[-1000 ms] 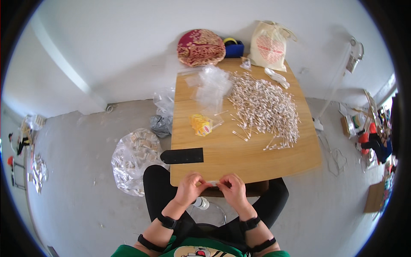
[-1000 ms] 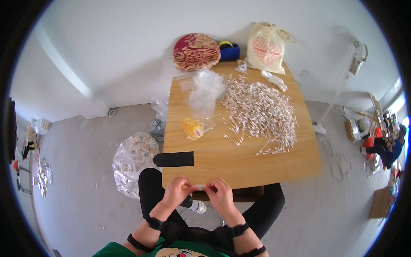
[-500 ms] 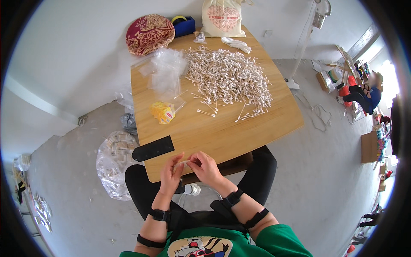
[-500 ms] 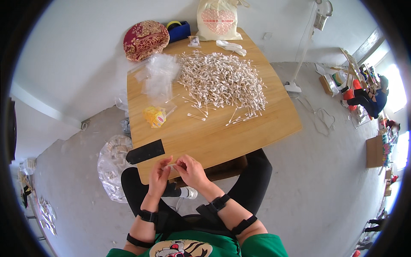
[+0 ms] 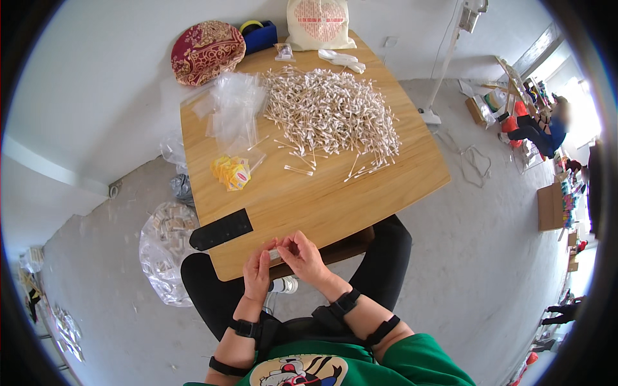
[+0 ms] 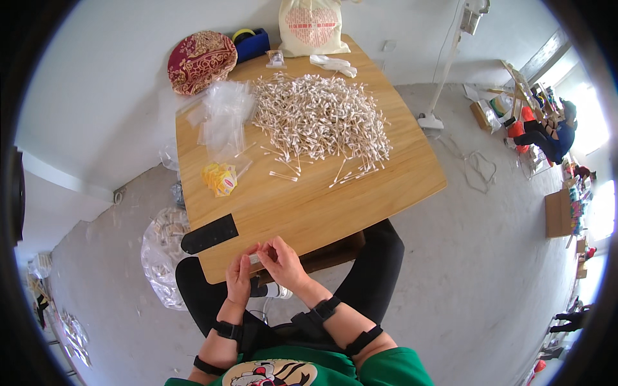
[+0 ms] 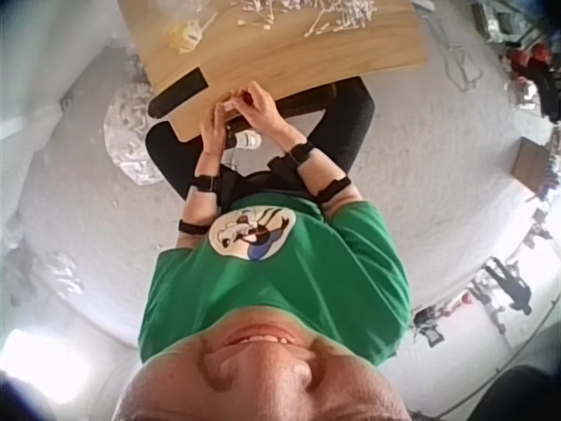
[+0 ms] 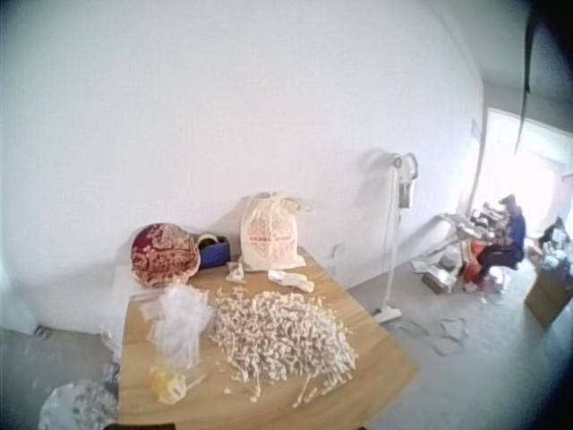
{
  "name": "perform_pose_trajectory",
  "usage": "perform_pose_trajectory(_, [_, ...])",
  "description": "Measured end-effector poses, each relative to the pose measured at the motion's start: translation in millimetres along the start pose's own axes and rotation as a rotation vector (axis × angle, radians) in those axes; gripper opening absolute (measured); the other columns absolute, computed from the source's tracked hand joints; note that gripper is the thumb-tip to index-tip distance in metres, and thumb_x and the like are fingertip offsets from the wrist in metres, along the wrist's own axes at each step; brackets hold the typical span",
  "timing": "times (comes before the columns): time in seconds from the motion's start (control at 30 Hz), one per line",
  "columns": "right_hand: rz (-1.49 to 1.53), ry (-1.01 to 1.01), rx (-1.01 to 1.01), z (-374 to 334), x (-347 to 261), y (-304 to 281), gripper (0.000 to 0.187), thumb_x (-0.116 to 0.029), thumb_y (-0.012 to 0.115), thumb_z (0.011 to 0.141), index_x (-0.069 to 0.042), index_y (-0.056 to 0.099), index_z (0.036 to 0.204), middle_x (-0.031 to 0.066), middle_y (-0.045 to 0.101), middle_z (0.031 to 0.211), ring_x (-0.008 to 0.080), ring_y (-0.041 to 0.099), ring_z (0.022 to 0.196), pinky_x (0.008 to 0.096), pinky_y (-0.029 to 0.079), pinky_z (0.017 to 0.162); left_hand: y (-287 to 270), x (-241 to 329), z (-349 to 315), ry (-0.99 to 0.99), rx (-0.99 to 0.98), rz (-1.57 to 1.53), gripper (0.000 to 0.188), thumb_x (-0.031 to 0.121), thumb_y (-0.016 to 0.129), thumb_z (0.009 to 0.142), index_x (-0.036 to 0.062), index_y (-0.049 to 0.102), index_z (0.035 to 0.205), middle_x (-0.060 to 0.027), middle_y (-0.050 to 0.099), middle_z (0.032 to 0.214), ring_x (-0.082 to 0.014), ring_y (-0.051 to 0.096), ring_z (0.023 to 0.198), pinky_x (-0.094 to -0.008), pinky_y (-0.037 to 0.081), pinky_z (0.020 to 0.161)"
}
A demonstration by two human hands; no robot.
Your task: The recorder is counting groups of cotton swabs and placing them into small plastic bags with labels.
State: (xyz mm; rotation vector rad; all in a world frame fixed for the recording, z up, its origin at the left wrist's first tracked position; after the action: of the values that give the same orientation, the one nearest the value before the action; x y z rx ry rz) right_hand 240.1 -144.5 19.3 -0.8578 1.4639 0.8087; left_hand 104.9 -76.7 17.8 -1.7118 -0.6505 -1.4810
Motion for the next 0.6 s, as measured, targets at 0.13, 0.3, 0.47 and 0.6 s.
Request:
perform_pose_trajectory(0.13, [-0.151,-0.133,0.000,-2.1,-19.4,2.1,0.015,-0.007,0.069,0.094,-0.003,0.057,0.101,0.0038,0.060,0.087,0.0110,0.056,0.073,0.0272,0.047,0.061,7.3,-13.9,-2.1,-0.130,-0.037,-0.167,0.034,0.024,0.057,0.104,0.0015,0.064,0.129,-0.0116,0.070,0.121,-0.0199,0.064,0.112,-0.0323,0.049,0.097])
perform_pose_trajectory(0.3, [-0.237,-0.157,-0.020,10.3,-25.5,0.3,0.013,-0.007,0.069,0.088,-0.005,0.059,0.096,0.0121,0.059,0.086,0.0295,0.061,0.075,0.0364,0.049,0.066,0.2,-5.3,5.4,-0.052,-0.025,-0.153,0.034,0.025,0.060,0.102,0.0020,0.064,0.127,-0.0109,0.072,0.117,-0.0194,0.066,0.107,-0.0314,0.051,0.092])
perform_pose_trajectory(0.47, [-0.330,-0.180,-0.184,8.5,-58.7,-11.8,0.012,-0.005,0.071,0.087,-0.003,0.060,0.090,0.0103,0.060,0.085,0.0254,0.060,0.074,0.0339,0.048,0.065,-11.3,17.9,1.4,-0.093,-0.271,0.049,0.026,0.017,0.067,0.098,0.0009,0.069,0.117,-0.0048,0.075,0.104,-0.0155,0.068,0.091,-0.0298,0.053,0.083])
perform_pose_trajectory(0.6, [-0.188,-0.033,-0.214,-3.0,-50.9,-28.4,0.012,-0.004,0.072,0.087,-0.002,0.060,0.089,0.0081,0.059,0.082,0.0194,0.060,0.072,0.0313,0.047,0.063,14.8,9.7,-20.2,-0.456,-0.416,-0.347,0.022,0.016,0.073,0.093,0.0038,0.071,0.112,0.0001,0.073,0.097,-0.0067,0.064,0.087,-0.0255,0.053,0.079])
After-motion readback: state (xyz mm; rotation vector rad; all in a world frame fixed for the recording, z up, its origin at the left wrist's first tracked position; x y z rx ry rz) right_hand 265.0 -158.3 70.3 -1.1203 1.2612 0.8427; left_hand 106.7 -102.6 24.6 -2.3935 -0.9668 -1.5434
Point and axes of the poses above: each hand's wrist, its own z-axis towards the middle knuckle, its own y-axis out of the palm, x = y × z, the point moved 6 cm from there along z, towards the middle knuckle
